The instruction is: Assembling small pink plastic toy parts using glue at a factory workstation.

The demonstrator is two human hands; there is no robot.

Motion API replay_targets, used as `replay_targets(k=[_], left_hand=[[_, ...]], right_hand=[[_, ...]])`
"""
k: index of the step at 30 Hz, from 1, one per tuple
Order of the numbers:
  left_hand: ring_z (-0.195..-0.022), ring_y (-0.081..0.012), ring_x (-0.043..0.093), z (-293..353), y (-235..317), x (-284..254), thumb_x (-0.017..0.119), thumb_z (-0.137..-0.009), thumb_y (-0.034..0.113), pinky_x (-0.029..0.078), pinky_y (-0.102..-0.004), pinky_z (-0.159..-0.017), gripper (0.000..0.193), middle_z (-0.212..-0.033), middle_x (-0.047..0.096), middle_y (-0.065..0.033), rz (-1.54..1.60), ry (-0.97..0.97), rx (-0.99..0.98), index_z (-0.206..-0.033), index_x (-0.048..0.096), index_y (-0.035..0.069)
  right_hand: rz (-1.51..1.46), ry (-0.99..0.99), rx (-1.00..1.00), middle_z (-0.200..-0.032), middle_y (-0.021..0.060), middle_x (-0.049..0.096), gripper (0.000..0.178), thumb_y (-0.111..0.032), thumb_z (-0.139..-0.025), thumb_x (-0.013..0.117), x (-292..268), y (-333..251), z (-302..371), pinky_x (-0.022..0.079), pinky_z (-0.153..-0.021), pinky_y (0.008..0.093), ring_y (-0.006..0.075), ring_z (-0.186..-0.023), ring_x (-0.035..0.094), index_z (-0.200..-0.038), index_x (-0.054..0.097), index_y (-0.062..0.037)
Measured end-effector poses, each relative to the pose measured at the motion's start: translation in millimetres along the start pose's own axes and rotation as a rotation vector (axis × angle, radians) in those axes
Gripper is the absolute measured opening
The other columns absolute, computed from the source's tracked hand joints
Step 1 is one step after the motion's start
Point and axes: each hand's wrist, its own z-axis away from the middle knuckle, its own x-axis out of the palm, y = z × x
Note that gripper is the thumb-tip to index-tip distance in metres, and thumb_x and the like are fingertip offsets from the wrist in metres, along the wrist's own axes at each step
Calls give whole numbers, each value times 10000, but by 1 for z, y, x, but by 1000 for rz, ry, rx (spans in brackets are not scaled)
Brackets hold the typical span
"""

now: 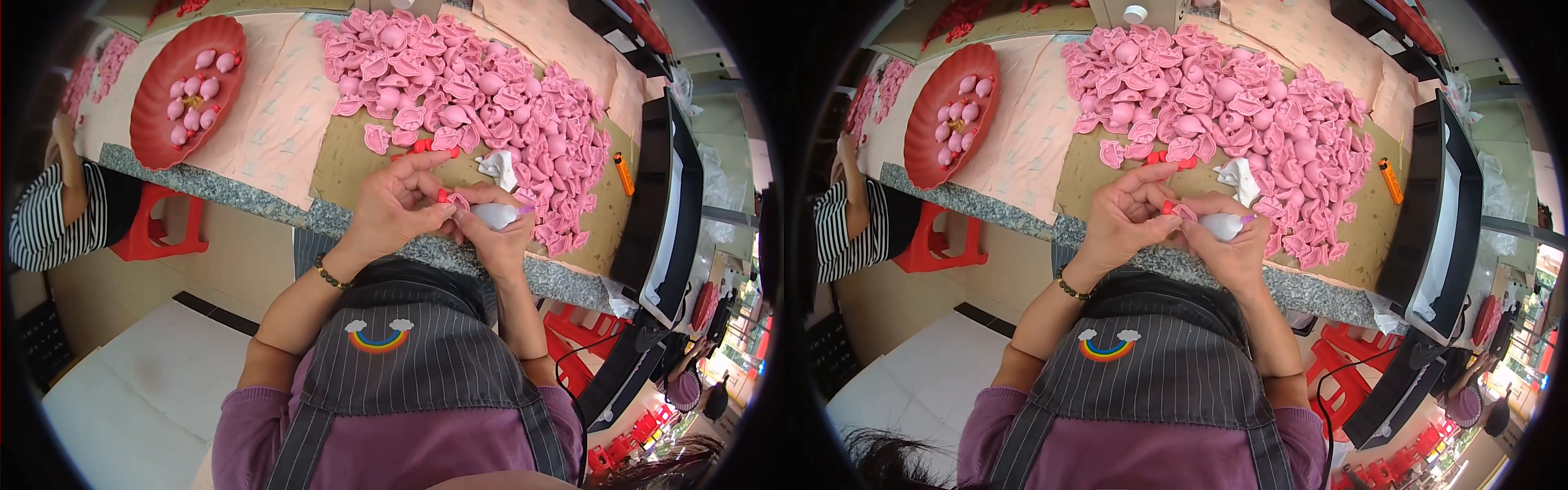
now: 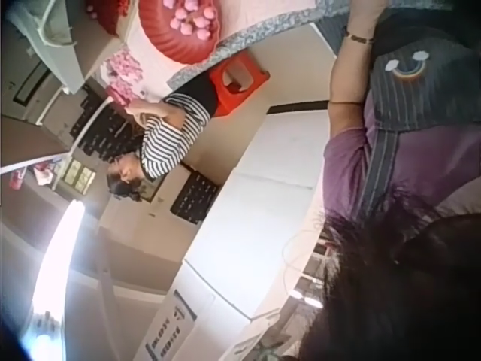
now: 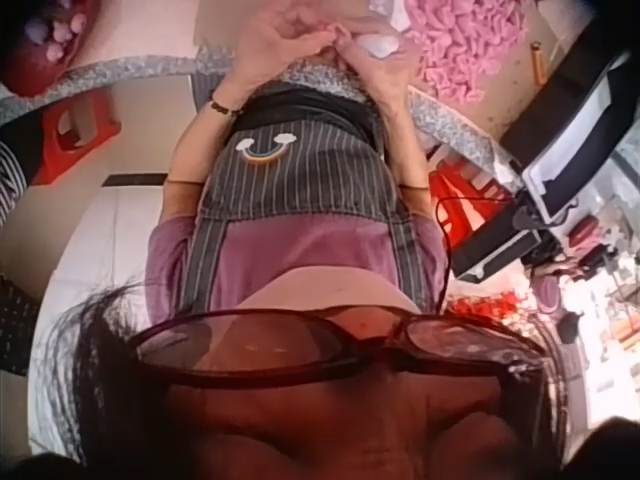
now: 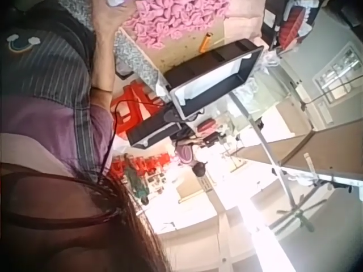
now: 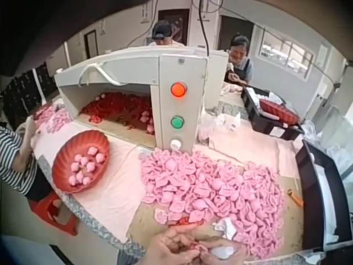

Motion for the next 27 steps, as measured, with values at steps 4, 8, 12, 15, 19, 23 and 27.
replay_targets(k=[4, 8, 12, 15, 19, 23, 27], left_hand=[[-828, -112, 587, 1, -4, -3, 630, -733, -73, 465, -221, -743, 577, -877, 609, -84, -2, 15, 21, -1256, 386, -53], [-819, -118, 595, 4, -4, -10, 617, -750, -53, 473, -213, -673, 547, -896, 614, -93, -85, 71, 34, -1251, 400, -36], [-781, -122, 595, 5, -4, -9, 592, -791, -37, 503, -219, -652, 461, -895, 610, -82, -43, 120, 45, -1224, 434, -17], [-841, -195, 611, 3, -8, -15, 560, -839, 23, 544, -300, -686, 356, -1030, 585, -161, 63, 27, 18, -1174, 458, -40], [-853, -201, 612, 1, -12, -15, 584, -824, 29, 540, -306, -694, 342, -1063, 580, -167, 44, 62, 44, -1146, 484, -31], [-828, -204, 625, 4, -11, -18, 612, -802, 26, 535, -303, -714, 324, -1067, 586, -163, 170, 28, 63, -1106, 515, -29], [-827, -211, 633, 5, -12, -22, 617, -788, -1, 533, -302, -723, 330, -1061, 589, -158, 166, -21, 59, -1102, 519, -30]], right_hand=[[-32, -48, 32, -818, 99, 596, 196, 60, -753, 623, 0, 1, 0, 435, -490, 194, 104, -577, 553, -947, 596, 63], [-28, -81, -38, -825, 81, 598, 298, -69, -785, 635, -10, 0, 3, 442, -518, 211, 117, -613, 558, -1048, 550, 40], [-209, -29, -38, -1063, 132, 503, 382, -113, -785, 637, -12, -7, 5, 458, -637, 247, 157, -794, 565, -1108, 497, 35], [11, -113, -88, -1118, 140, 468, 311, -49, -789, 611, -21, -13, 5, 471, -749, 284, 187, -881, 563, -1076, 526, 39], [154, -86, -61, -993, 108, 559, 293, -17, -804, 583, -13, -25, 10, 465, -810, 294, 177, -874, 574, -1087, 542, 47], [166, -3, -8, -869, 77, 597, 296, -121, -823, 599, -16, -27, 14, 458, -727, 258, 144, -783, 574, -1068, 544, 37], [129, 125, -60, -816, 82, 596, 314, -223, -781, 668, -13, -36, 16, 423, -644, 223, 104, -690, 539, -944, 555, 21]])
